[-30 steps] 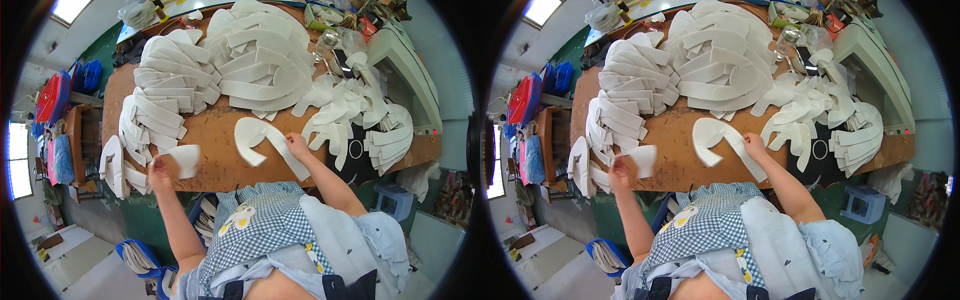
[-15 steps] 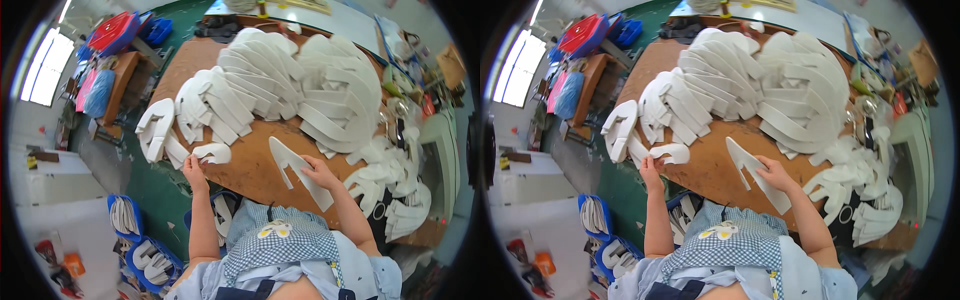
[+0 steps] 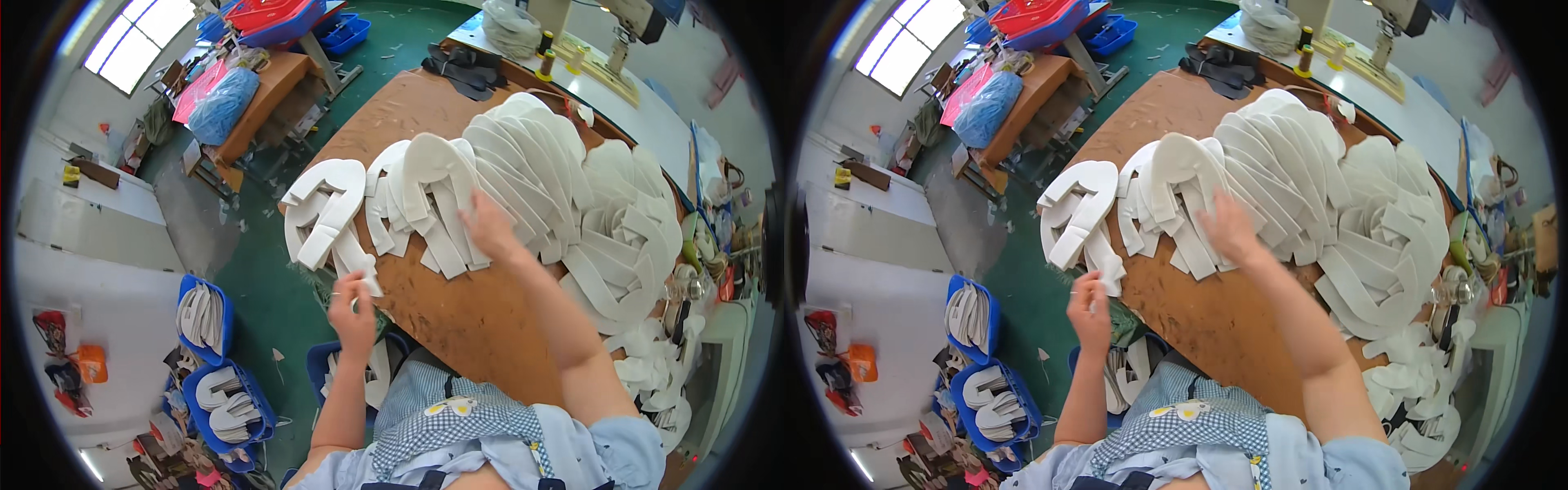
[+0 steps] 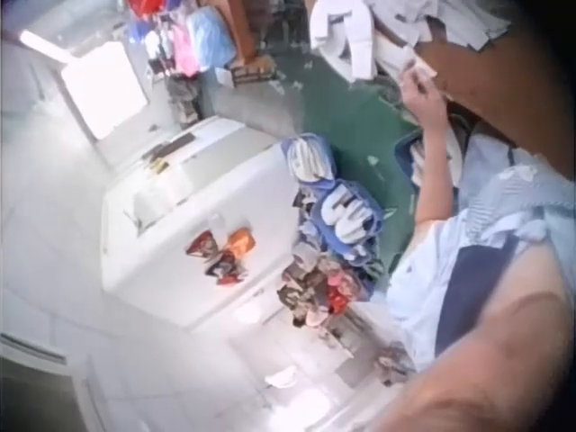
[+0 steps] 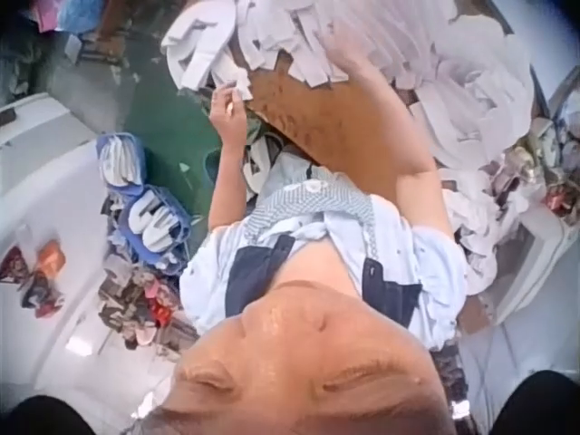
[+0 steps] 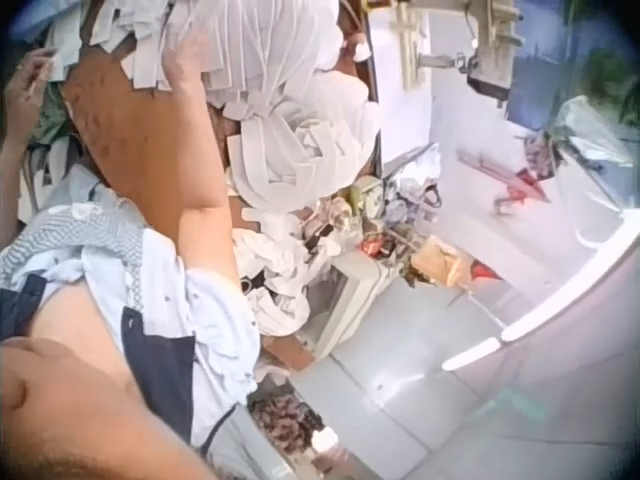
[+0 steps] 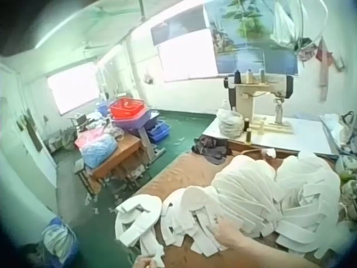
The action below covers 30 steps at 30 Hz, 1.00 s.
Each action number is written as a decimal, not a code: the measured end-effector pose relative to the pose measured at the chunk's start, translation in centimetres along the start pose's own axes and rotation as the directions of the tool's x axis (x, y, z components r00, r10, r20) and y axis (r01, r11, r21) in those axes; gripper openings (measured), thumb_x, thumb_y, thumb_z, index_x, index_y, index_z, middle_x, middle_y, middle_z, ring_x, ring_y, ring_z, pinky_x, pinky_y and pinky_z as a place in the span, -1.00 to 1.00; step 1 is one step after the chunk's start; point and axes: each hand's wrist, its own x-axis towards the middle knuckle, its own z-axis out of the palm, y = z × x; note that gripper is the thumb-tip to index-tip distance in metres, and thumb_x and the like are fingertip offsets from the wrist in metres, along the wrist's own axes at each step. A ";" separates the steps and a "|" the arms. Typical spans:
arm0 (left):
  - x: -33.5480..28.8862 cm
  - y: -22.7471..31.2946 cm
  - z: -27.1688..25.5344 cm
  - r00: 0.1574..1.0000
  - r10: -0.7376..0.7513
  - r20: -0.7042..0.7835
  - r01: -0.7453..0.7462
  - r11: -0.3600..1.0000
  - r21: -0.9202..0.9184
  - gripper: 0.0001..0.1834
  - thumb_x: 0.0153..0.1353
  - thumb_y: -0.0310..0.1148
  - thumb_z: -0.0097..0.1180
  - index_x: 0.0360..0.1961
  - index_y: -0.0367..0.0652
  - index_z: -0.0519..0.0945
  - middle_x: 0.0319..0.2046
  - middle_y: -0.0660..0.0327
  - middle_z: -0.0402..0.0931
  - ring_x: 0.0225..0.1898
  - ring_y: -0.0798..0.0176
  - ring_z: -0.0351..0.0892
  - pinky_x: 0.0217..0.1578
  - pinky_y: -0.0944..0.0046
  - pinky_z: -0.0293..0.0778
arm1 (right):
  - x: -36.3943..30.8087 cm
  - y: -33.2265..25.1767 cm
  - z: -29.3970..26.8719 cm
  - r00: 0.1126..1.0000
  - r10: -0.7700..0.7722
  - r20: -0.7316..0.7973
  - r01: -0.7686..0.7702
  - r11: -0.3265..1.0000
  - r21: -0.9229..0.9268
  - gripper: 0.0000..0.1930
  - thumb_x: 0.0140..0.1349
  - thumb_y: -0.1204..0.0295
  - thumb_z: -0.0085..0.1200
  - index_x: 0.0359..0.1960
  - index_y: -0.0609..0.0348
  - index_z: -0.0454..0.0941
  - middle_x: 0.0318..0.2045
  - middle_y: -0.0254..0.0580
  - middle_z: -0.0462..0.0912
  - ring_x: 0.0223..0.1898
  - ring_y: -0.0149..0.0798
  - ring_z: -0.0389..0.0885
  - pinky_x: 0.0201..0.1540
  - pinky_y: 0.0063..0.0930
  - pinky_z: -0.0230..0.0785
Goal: Sort and organize white foam shoe components on a worktable in a manufacturing environment.
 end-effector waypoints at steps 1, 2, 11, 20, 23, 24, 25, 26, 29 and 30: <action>0.3 0.3 0.9 0.991 0.077 0.105 -0.085 0.993 0.077 -0.89 0.25 -0.46 0.01 -0.34 -0.32 0.49 -0.20 0.09 0.57 -0.27 0.26 0.54 -0.21 0.29 0.44 | -0.9 -1.1 0.8 0.944 0.179 0.277 -0.277 0.887 0.369 -0.39 0.27 0.15 0.06 0.20 0.31 0.20 -0.02 -0.10 0.50 -0.07 -0.16 0.54 -0.04 -0.32 0.41; 0.0 -0.1 1.7 0.968 0.088 0.234 -0.105 0.992 0.064 -0.89 0.23 -0.46 0.03 -0.35 -0.31 0.49 -0.18 0.06 0.57 -0.27 0.20 0.56 -0.20 0.25 0.44 | -2.2 -3.5 0.9 0.786 0.202 0.584 -0.576 0.580 0.576 -0.40 0.30 0.09 0.02 0.18 0.30 0.22 -0.02 -0.13 0.50 -0.10 -0.20 0.55 -0.08 -0.34 0.44; 6.8 -3.0 8.1 0.824 -0.050 0.564 -0.002 0.996 0.091 -0.75 0.11 -0.37 0.18 -0.21 -0.26 0.52 -0.28 0.04 0.55 -0.22 -0.02 0.53 -0.22 0.10 0.41 | -13.6 5.2 3.9 0.646 0.299 0.703 -0.761 0.177 0.624 -0.67 0.08 0.54 0.13 -0.07 0.35 0.53 -0.26 -0.25 0.62 -0.31 -0.37 0.58 -0.21 -0.51 0.45; 19.1 -16.5 3.9 0.920 -0.375 0.113 0.045 0.387 0.921 -0.23 -0.15 -0.11 0.35 0.06 -0.24 0.33 0.14 -0.02 0.26 0.23 -0.07 0.21 0.09 -0.11 0.35 | -28.4 9.8 -0.1 0.552 0.677 0.487 -0.762 0.172 0.624 -0.71 0.08 0.56 0.10 -0.13 0.36 0.53 -0.28 -0.15 0.63 -0.28 -0.30 0.58 -0.19 -0.46 0.43; 18.9 -15.8 3.8 0.875 -0.484 -0.015 0.223 0.375 0.900 -0.23 -0.16 -0.10 0.37 0.05 -0.22 0.31 0.13 -0.02 0.29 0.18 -0.07 0.28 0.13 -0.02 0.36 | -32.0 9.6 -0.9 0.520 0.721 0.459 -0.741 0.112 0.663 -0.75 0.09 0.54 0.11 -0.16 0.34 0.53 -0.31 -0.21 0.62 -0.33 -0.34 0.57 -0.24 -0.49 0.42; 18.7 -18.1 1.3 0.874 -0.485 -0.031 0.264 0.420 0.868 -0.22 -0.16 -0.13 0.37 0.07 -0.21 0.30 0.09 -0.03 0.32 0.14 -0.09 0.33 0.12 0.02 0.38 | -32.3 9.5 -0.7 0.539 0.703 0.464 -0.730 0.116 0.673 -0.75 0.09 0.54 0.11 -0.16 0.34 0.53 -0.31 -0.21 0.62 -0.33 -0.34 0.57 -0.24 -0.49 0.42; 18.3 -19.3 -0.1 0.872 -0.488 -0.032 0.292 0.468 0.834 -0.22 -0.16 -0.17 0.37 0.08 -0.20 0.28 0.05 -0.04 0.35 0.09 -0.10 0.38 0.10 0.05 0.39 | -32.8 9.5 -0.5 0.551 0.692 0.467 -0.728 0.124 0.675 -0.76 0.10 0.54 0.10 -0.17 0.34 0.53 -0.32 -0.22 0.62 -0.34 -0.36 0.56 -0.25 -0.50 0.42; 17.6 -18.7 0.0 0.877 -0.479 -0.017 0.276 0.477 0.834 -0.22 -0.16 -0.17 0.37 0.08 -0.20 0.28 0.05 -0.04 0.35 0.09 -0.10 0.38 0.10 0.05 0.39 | -33.5 9.6 -0.5 0.549 0.697 0.462 -0.728 0.126 0.674 -0.77 0.10 0.55 0.10 -0.18 0.33 0.54 -0.33 -0.22 0.62 -0.35 -0.37 0.56 -0.25 -0.51 0.42; 14.8 -14.2 2.0 0.998 -0.040 -0.045 0.061 0.637 0.768 -0.27 -0.16 -0.26 0.37 0.05 -0.23 0.30 -0.04 -0.06 0.39 -0.02 -0.15 0.44 0.05 0.04 0.40 | -35.4 9.7 -2.3 0.555 0.717 0.422 -0.693 0.118 0.711 -0.79 0.11 0.55 0.09 -0.19 0.32 0.54 -0.34 -0.24 0.63 -0.36 -0.40 0.56 -0.26 -0.53 0.41; 13.2 -11.4 2.8 0.999 0.039 -0.027 -0.008 0.694 0.720 -0.26 -0.15 -0.28 0.36 0.06 -0.27 0.29 -0.04 -0.09 0.38 0.00 -0.17 0.42 0.04 0.02 0.38 | -36.2 10.0 -2.9 0.550 0.722 0.421 -0.693 0.113 0.712 -0.79 0.11 0.55 0.09 -0.19 0.32 0.54 -0.34 -0.24 0.63 -0.36 -0.40 0.56 -0.26 -0.53 0.41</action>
